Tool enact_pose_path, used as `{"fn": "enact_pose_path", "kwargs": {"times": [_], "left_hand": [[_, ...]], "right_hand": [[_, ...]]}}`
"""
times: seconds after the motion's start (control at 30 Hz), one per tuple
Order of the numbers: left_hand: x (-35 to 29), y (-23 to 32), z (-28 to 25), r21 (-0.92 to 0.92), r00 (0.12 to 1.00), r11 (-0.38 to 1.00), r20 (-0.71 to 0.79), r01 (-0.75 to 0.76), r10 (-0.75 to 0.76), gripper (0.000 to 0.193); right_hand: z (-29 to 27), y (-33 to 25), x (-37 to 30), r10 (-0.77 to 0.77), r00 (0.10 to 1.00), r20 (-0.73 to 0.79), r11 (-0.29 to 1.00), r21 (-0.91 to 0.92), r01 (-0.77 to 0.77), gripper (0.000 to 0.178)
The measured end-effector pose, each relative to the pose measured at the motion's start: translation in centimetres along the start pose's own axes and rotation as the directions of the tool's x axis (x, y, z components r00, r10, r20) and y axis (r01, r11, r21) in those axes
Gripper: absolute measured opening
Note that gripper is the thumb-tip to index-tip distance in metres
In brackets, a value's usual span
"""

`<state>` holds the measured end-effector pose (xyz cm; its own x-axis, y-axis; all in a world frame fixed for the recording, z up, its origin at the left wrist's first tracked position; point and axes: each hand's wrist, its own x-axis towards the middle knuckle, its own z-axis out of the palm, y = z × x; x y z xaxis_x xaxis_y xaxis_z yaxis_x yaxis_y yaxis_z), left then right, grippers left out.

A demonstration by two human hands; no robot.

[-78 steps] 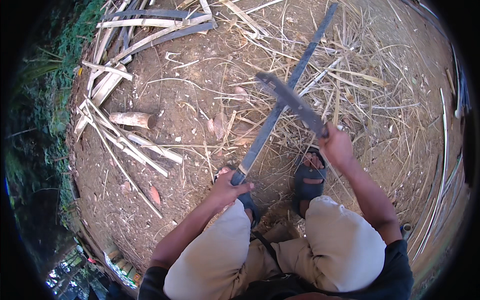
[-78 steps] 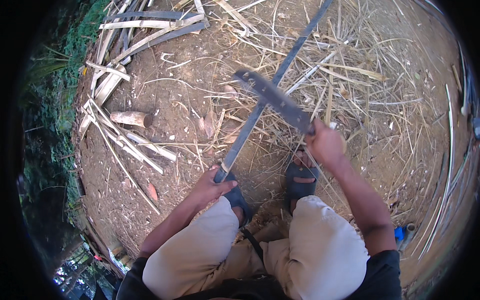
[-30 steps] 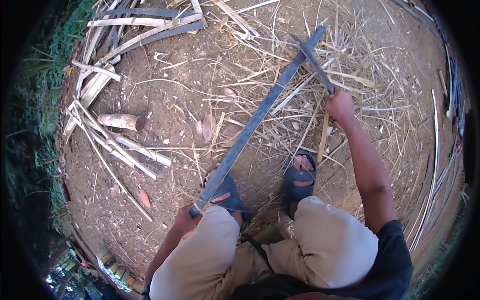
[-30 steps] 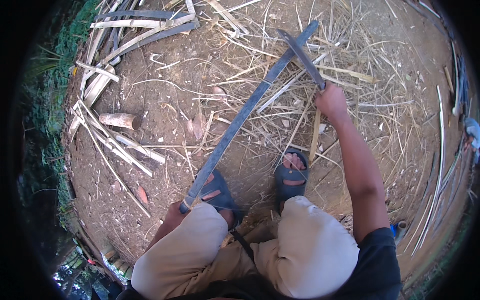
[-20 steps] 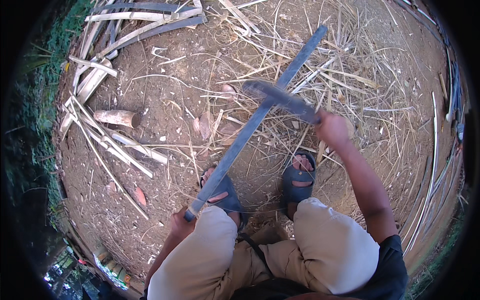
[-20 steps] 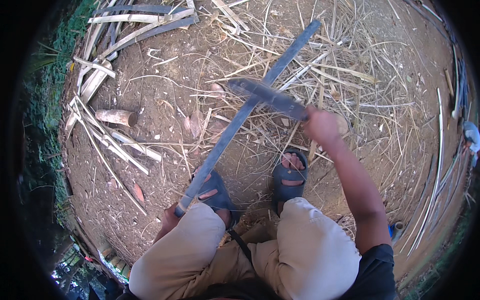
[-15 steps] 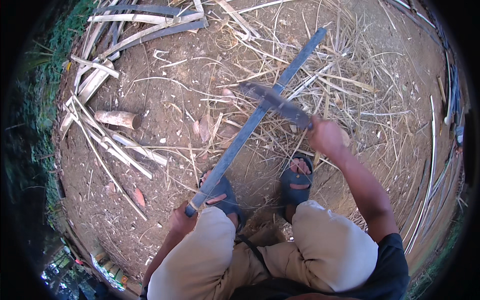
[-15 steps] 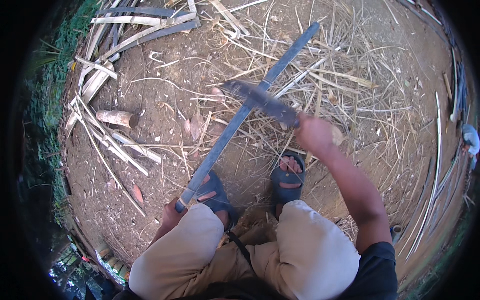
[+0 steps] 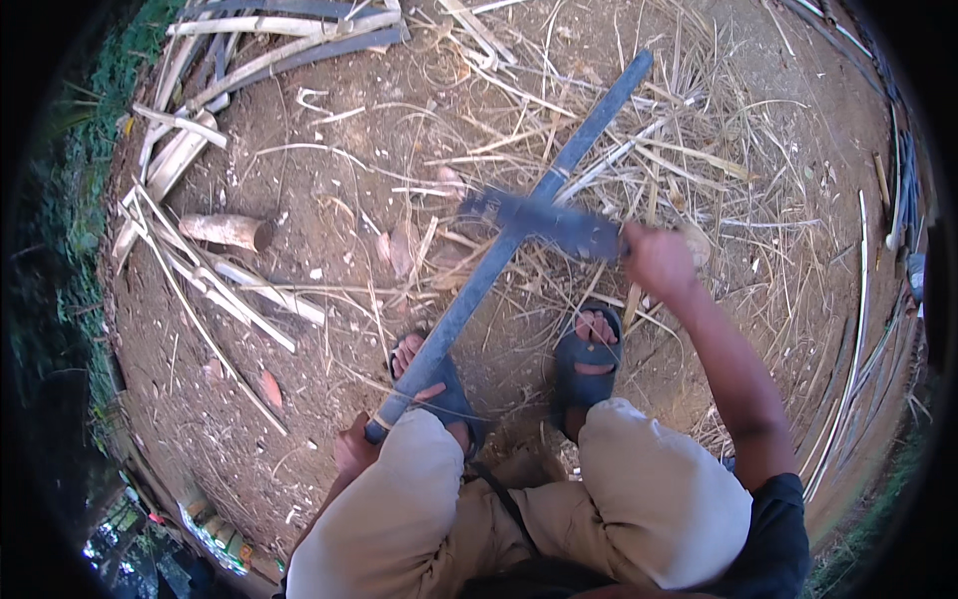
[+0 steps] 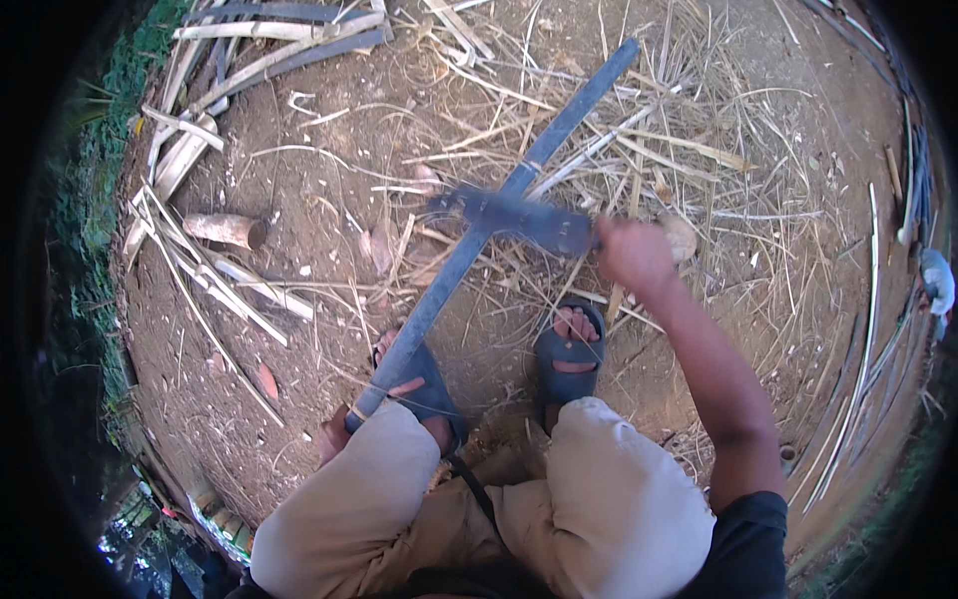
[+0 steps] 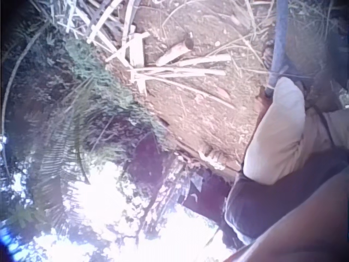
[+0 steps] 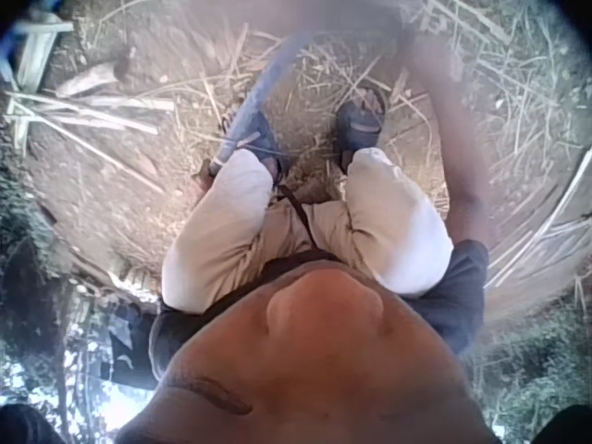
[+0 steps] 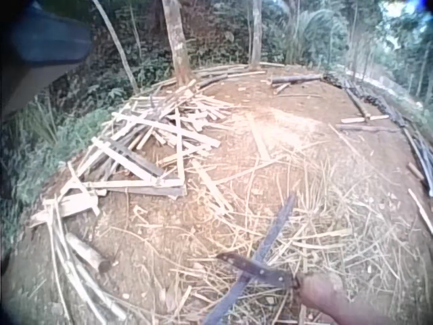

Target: The person strips layers from bamboo pieces using a large knife while sitting on the ground.

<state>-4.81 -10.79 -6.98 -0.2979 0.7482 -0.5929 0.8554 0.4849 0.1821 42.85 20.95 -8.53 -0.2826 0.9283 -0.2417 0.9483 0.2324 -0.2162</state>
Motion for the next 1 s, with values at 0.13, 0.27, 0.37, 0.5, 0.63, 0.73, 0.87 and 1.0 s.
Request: {"fn": "enact_pose_path", "kwargs": {"times": [0.13,0.27,0.37,0.5,0.63,0.73,0.87,1.0], "left_hand": [[-0.2,0.1,1.6,0.125,0.998,0.990,-0.007,0.070,-0.070,0.032],[-0.6,-1.3,2.0,-0.020,0.995,0.996,0.041,0.087,-0.086,0.033],[-0.2,-1.6,2.1,-0.011,0.999,1.000,0.038,-0.003,0.003,0.038],[0.1,-1.7,1.5,-0.162,0.996,0.983,-0.046,-0.085,0.078,0.043],[0.6,0.5,-1.6,-0.192,0.998,0.980,0.033,-0.049,0.056,0.033],[0.9,2.0,-3.7,-0.174,0.992,0.984,0.128,0.028,-0.006,0.022],[0.4,-1.6,-2.4,-0.185,0.995,0.983,0.101,0.015,0.004,0.023],[0.1,-2.7,-2.4,-0.211,0.989,0.975,0.145,0.066,-0.036,0.028]], "right_hand": [[-0.3,1.0,2.5,0.249,0.968,0.032,0.968,0.022,-0.249,0.016],[0.4,0.3,0.6,-0.159,0.987,0.039,0.983,-0.085,0.162,0.011],[0.5,1.9,2.0,0.069,0.997,-0.035,0.997,0.024,-0.069,0.014],[0.4,4.5,3.6,0.291,0.953,-0.090,0.954,0.103,-0.282,0.023],[1.4,0.5,-0.6,-0.076,0.996,0.047,0.996,-0.038,0.078,0.032],[3.4,2.7,-1.3,-0.095,0.995,0.036,0.995,0.011,0.095,0.031],[3.0,6.3,2.2,0.498,0.867,0.002,0.839,0.252,-0.483,0.031],[1.1,4.2,2.8,0.458,0.874,0.165,0.831,0.270,-0.487,0.036]]}}
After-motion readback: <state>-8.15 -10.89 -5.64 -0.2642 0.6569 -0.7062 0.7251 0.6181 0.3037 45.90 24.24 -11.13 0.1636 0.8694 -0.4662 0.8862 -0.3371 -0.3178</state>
